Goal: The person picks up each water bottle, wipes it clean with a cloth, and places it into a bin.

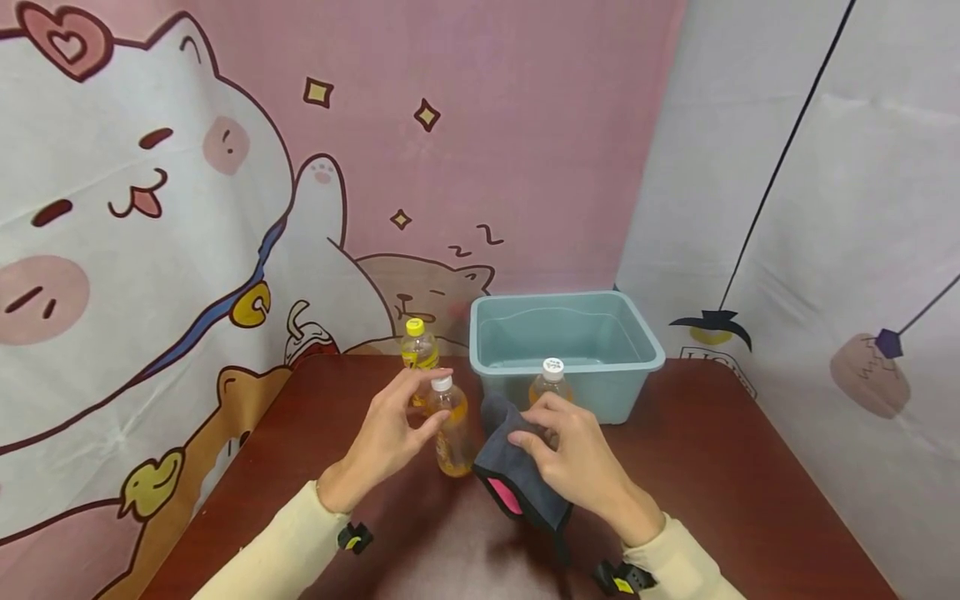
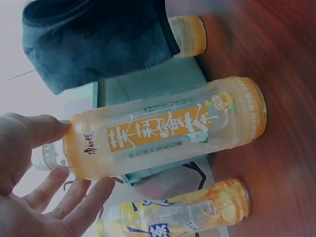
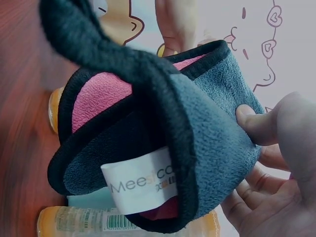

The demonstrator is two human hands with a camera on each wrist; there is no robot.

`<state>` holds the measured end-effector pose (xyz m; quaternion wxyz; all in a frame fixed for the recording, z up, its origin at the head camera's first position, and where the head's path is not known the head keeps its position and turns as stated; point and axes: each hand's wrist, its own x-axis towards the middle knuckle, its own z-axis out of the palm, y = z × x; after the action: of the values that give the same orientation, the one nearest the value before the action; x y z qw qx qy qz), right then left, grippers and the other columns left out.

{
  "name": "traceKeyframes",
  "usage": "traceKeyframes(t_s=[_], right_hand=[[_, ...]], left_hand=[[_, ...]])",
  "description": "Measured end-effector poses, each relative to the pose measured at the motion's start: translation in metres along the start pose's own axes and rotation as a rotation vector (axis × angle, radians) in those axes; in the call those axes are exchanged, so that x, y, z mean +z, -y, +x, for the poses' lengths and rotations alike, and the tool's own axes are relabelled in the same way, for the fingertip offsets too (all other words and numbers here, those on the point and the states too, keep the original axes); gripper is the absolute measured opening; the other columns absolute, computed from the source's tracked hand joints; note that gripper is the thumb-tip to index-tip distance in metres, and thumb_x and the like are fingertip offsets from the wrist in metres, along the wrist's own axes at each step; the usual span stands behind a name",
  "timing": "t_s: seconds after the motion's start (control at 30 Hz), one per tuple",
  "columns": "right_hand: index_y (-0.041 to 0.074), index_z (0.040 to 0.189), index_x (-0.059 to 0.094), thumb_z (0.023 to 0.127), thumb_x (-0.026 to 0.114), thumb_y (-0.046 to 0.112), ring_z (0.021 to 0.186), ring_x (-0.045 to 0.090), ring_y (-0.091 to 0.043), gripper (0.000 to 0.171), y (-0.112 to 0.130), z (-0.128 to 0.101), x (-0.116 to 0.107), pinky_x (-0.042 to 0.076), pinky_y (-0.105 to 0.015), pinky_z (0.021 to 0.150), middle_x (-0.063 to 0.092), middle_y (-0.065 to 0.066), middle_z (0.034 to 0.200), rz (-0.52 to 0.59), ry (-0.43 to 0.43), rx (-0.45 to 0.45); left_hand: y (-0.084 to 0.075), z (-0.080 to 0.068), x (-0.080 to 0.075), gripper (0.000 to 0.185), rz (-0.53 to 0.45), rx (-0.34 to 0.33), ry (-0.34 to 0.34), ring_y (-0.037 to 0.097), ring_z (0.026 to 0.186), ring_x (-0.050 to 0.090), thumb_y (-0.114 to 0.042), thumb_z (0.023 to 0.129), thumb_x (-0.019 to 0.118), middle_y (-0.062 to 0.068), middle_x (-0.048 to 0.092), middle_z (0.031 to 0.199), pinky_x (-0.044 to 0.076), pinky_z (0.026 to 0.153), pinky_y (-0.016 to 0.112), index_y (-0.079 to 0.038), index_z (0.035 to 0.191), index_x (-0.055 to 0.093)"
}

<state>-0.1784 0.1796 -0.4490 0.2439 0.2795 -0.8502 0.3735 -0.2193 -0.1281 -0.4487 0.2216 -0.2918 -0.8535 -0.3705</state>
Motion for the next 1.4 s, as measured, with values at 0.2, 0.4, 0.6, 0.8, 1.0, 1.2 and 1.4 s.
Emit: traceKeyframes(t_s=[0.2, 0.4, 0.6, 0.8, 1.0, 1.2, 1.4], right_hand=[[0.022, 0.107, 0.089, 0.096, 0.096, 0.007, 0.073, 0.052, 0.001, 0.02, 0.0, -0.001, 0.0, 0.049, -0.021, 0.062, 0.07, 0.015, 0.098, 0.004, 0.001, 0.002], [0.023, 0.105, 0.088, 0.096, 0.096, 0.008, 0.071, 0.052, 0.001, 0.019, 0.001, -0.003, 0.002, 0.049, -0.02, 0.061, 0.069, 0.014, 0.098, 0.022, 0.003, 0.006], [0.025, 0.105, 0.088, 0.097, 0.095, 0.008, 0.072, 0.051, 0.001, 0.02, 0.001, -0.003, 0.003, 0.048, -0.019, 0.062, 0.069, 0.014, 0.098, 0.033, 0.004, 0.009], [0.025, 0.105, 0.089, 0.097, 0.095, 0.008, 0.073, 0.052, 0.001, 0.02, 0.003, -0.003, 0.003, 0.048, -0.02, 0.062, 0.068, 0.015, 0.098, 0.025, 0.003, 0.012], [0.025, 0.105, 0.088, 0.099, 0.094, 0.01, 0.072, 0.052, 0.001, 0.018, 0.003, -0.003, 0.004, 0.048, -0.02, 0.062, 0.069, 0.015, 0.098, 0.027, 0.013, 0.013], [0.025, 0.106, 0.088, 0.099, 0.094, 0.01, 0.072, 0.051, 0.002, 0.018, 0.002, -0.005, 0.003, 0.049, -0.021, 0.062, 0.069, 0.015, 0.099, 0.029, 0.021, 0.004], [0.027, 0.106, 0.087, 0.098, 0.094, 0.009, 0.071, 0.051, 0.002, 0.021, 0.0, -0.007, 0.001, 0.049, -0.02, 0.062, 0.068, 0.017, 0.099, 0.037, 0.029, -0.022]], left_hand=[[0.011, 0.006, 0.002, 0.07, 0.006, -0.025, -0.039, 0.03, 0.122, 0.077, -0.006, 0.098, 0.096, 0.013, 0.071, 0.146, 0.073, 0.096, 0.047, -0.018, 0.16, 0.066], [0.018, 0.015, 0.008, 0.068, 0.025, -0.064, -0.055, 0.033, 0.12, 0.075, -0.007, 0.1, 0.093, 0.016, 0.07, 0.147, 0.071, 0.095, 0.049, -0.018, 0.161, 0.066], [0.02, 0.025, 0.017, 0.065, 0.091, -0.054, -0.071, 0.032, 0.127, 0.073, -0.01, 0.102, 0.092, 0.014, 0.07, 0.149, 0.068, 0.099, 0.049, -0.017, 0.161, 0.066], [0.02, 0.035, 0.022, 0.065, 0.126, -0.04, -0.063, 0.034, 0.133, 0.072, -0.009, 0.103, 0.091, 0.014, 0.069, 0.148, 0.067, 0.109, 0.052, -0.016, 0.162, 0.064], [0.022, 0.038, 0.022, 0.066, 0.121, -0.063, -0.041, 0.035, 0.125, 0.072, -0.009, 0.104, 0.09, 0.016, 0.067, 0.147, 0.067, 0.103, 0.05, -0.017, 0.163, 0.063], [0.023, 0.037, 0.022, 0.066, 0.122, -0.071, -0.041, 0.035, 0.111, 0.072, -0.011, 0.105, 0.088, 0.017, 0.062, 0.146, 0.065, 0.089, 0.042, -0.019, 0.165, 0.061], [0.022, 0.038, 0.02, 0.067, 0.126, -0.061, -0.05, 0.036, 0.116, 0.073, -0.01, 0.104, 0.09, 0.02, 0.058, 0.153, 0.067, 0.09, 0.042, -0.017, 0.164, 0.062]])
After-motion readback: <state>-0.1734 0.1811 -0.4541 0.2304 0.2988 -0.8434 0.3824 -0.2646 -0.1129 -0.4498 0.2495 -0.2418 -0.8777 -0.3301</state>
